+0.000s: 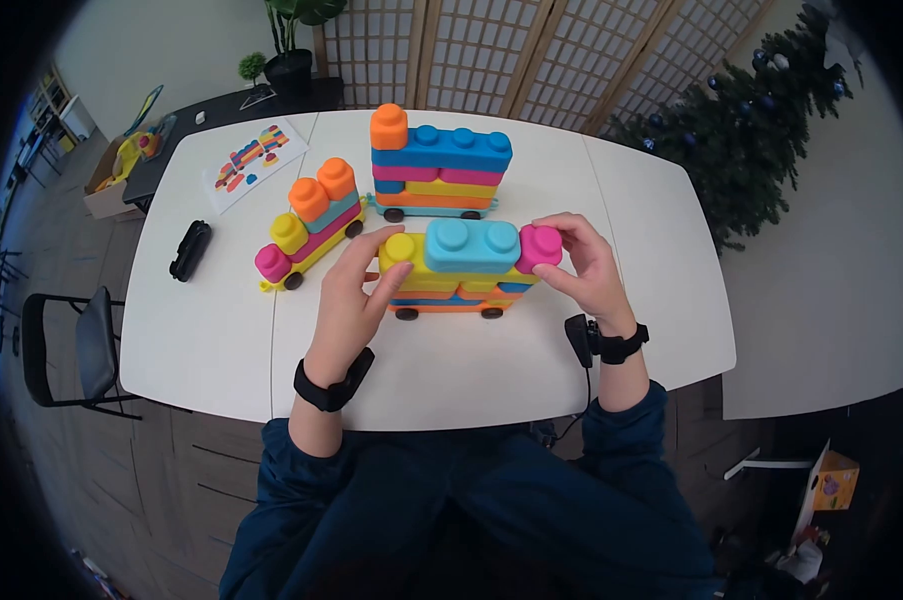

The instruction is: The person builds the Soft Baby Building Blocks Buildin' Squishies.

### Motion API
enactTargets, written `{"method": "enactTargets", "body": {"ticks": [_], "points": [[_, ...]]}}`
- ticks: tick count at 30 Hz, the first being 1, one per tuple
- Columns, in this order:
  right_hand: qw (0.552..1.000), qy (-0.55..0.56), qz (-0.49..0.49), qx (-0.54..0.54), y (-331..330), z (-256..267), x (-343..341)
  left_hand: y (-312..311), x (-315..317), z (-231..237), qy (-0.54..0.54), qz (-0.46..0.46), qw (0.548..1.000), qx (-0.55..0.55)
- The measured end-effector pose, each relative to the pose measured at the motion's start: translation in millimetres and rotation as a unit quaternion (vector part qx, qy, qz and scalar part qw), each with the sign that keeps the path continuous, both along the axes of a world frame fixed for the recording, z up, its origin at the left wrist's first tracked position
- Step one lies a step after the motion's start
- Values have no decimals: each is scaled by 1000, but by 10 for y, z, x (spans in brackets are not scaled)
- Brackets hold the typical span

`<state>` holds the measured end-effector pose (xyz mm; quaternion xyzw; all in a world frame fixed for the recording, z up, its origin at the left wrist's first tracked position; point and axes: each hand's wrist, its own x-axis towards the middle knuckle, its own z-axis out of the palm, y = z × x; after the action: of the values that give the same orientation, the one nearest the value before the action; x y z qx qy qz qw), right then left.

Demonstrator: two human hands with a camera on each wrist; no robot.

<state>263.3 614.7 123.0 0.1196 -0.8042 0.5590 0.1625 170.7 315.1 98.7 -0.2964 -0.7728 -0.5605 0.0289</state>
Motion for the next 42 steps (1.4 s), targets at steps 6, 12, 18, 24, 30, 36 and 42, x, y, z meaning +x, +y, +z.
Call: {"method": "enactTargets", "body": {"ticks": [6,12,18,24,30,36,42], "points": [[999,-9,-6,-30,-26,-88,17,-7,-1,9,-5,-7,1000,1],[987,-161,0,25,107,-486,-6,-84,24,-14,-36,-5,999,1],[972,-227,32,59,55,-759,-46,-53,138,59,-115,12,993,-37],[974,-206,-36,89,133,-633,183,238,85,203,-72,-22,997,-29],[967,-158,-194,49,466,-661,482,1086,-231,304,112,-62,992,-20],[946,-125,-294,60,644,-778,590,1754,-515,419,140,-113,979,-95],[926,-146,-331,111,662,-806,545,1951,-677,281,152,-126,967,-159]]}}
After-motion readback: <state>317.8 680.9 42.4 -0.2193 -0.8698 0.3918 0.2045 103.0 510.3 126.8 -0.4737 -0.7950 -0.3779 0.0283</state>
